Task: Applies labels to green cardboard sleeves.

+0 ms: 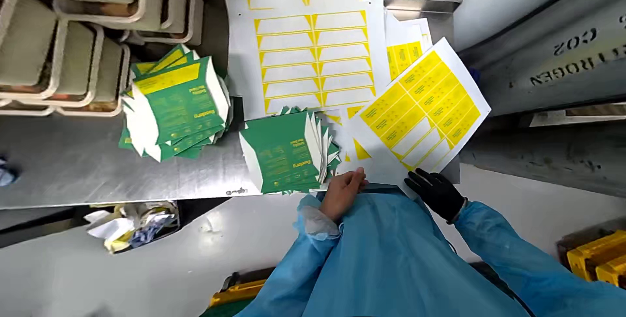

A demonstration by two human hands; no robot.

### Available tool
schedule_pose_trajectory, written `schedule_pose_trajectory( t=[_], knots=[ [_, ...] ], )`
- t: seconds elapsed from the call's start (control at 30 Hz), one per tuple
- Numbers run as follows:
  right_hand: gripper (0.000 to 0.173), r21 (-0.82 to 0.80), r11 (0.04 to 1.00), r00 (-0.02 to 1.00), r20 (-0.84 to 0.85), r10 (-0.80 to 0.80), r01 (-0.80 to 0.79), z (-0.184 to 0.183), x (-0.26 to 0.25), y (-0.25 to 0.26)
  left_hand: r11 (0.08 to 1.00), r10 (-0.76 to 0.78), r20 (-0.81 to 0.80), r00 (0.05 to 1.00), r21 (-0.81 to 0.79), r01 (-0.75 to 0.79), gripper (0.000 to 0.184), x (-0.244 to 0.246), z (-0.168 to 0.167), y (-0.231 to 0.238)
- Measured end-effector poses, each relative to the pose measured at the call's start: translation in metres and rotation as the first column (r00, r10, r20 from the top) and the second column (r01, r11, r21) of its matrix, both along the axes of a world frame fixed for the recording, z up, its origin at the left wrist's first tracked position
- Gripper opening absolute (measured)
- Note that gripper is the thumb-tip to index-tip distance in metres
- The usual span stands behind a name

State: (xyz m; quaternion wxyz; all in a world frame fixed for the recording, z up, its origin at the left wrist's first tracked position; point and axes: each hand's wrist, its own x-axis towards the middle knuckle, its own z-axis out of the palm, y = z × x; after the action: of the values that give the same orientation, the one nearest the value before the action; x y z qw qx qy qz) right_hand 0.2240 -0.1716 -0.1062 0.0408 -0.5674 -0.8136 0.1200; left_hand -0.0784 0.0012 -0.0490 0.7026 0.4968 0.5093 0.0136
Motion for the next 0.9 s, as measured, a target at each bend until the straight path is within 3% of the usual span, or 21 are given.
schedule_pose_trajectory(
  t=[0.07, 0.13, 0.2, 0.3, 0.37, 0.43, 0.53, 0.6, 0.7, 0.9],
  knots=[
    [0.031, 0.175, 0.985, 0.998, -0.063, 0.011, 0.000, -0.006, 0.010, -0.005, 0.989, -0.136, -0.128, 0.982, -0.075, 0.127, 0.067, 0.027, -0.005, 0.001],
    [0.030, 0.255, 0.964, 0.991, -0.124, -0.044, 0.075, 0.006, 0.015, -0.005, 0.985, -0.130, -0.153, 0.980, -0.133, 0.110, 0.075, 0.044, -0.007, -0.002],
    [0.031, 0.292, 0.947, 0.976, -0.202, -0.075, 0.133, 0.023, 0.018, -0.004, 0.981, 0.099, -0.012, 0.995, -0.168, -0.100, 0.068, 0.059, 0.001, -0.003],
    [0.030, 0.288, 0.957, 0.959, -0.277, 0.055, 0.028, 0.031, 0.027, -0.012, 0.827, 0.552, 0.199, 0.810, -0.257, -0.501, 0.050, 0.083, 0.002, -0.004],
    [0.033, 0.243, 0.965, 0.945, -0.280, 0.171, -0.103, 0.027, 0.036, -0.016, 0.730, 0.683, 0.216, 0.698, -0.245, -0.638, 0.045, 0.096, -0.001, -0.003],
    [0.052, 0.135, 0.983, 0.941, -0.301, 0.157, -0.121, 0.030, 0.043, -0.013, 0.689, 0.725, 0.220, 0.653, -0.210, -0.694, 0.043, 0.106, -0.002, -0.005],
    [0.045, 0.066, 0.975, 0.907, -0.385, -0.173, 0.214, 0.060, 0.025, 0.019, 0.678, 0.732, 0.242, 0.637, -0.159, -0.718, 0.041, 0.117, 0.006, -0.015],
    [0.042, 0.055, 0.901, 0.803, -0.480, -0.354, 0.430, 0.081, -0.001, 0.051, 0.681, 0.723, 0.296, 0.624, -0.155, -0.715, 0.038, 0.126, 0.017, -0.023],
    [0.047, 0.069, 0.831, 0.659, -0.648, -0.383, 0.551, 0.089, -0.028, 0.083, 0.686, 0.709, 0.380, 0.594, -0.179, -0.705, 0.033, 0.138, 0.036, -0.034],
    [0.031, 0.117, 0.723, 0.541, -0.747, -0.388, 0.681, 0.104, -0.037, 0.085, 0.705, 0.639, 0.504, 0.582, -0.081, -0.704, 0.022, 0.148, 0.055, -0.042]
  ],
)
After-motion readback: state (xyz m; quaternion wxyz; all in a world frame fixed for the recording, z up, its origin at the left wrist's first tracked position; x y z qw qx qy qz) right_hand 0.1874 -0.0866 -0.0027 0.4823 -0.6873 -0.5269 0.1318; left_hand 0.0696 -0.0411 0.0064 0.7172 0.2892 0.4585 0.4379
